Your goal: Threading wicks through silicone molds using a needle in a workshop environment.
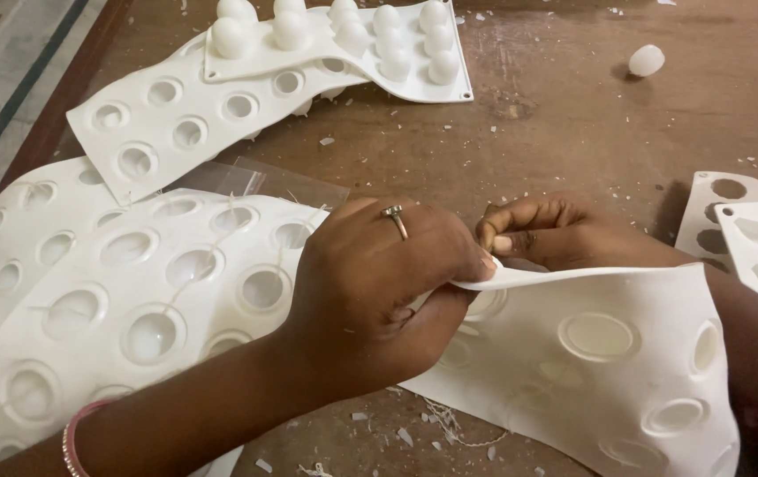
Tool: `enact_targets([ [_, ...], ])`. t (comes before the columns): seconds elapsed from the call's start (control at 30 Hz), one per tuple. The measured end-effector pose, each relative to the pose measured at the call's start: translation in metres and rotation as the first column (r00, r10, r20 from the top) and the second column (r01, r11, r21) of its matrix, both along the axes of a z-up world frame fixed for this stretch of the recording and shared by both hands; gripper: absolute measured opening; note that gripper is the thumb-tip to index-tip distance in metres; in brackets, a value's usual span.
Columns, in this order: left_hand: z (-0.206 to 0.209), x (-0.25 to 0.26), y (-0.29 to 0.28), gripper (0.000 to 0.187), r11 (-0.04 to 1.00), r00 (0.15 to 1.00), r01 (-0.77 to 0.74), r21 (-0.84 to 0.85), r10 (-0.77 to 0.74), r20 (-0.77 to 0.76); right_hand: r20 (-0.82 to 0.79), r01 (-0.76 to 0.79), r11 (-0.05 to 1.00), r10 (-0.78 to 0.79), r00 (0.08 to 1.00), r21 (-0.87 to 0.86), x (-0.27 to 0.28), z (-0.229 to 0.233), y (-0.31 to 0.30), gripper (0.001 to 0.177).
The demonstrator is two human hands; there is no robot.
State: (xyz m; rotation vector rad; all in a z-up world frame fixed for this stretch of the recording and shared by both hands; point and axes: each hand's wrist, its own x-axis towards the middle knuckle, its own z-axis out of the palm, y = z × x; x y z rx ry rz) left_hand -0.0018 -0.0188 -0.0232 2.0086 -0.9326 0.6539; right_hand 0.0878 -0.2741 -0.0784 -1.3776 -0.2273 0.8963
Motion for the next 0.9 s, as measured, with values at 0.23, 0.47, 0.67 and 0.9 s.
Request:
enact_targets([
  [0.23,0.0,0.0,-0.001,0.022,1.0,1.0,0.002,-0.001,-0.002,-0.017,0.02,-0.035,0.999,0.034,0.999,0.014,-0.001,-0.003,-0.002,0.014],
  [0.47,0.0,-0.003,-0.002,0.021,1.0,1.0,0.022,-0.002,-0.022,-0.013,-0.021,-0.04,0.999,0.041,0.999,0.03,0.0,-0.011,-0.003,0.018],
  [0.67,0.004,-0.004,-0.005,0.02,0.993,0.99,0.055,-0.106,-0.068,-0.127,0.027,-0.138,0.982,0.135,0.99,0.132,0.004,-0.022,-0.007,0.016],
  [0.9,0.0,-0.002,-0.007,0.025,0.998,0.994,0.025,-0.065,-0.032,-0.106,-0.057,-0.174,0.977,0.182,0.982,0.124,-0.005,-0.011,-0.002,0.022],
])
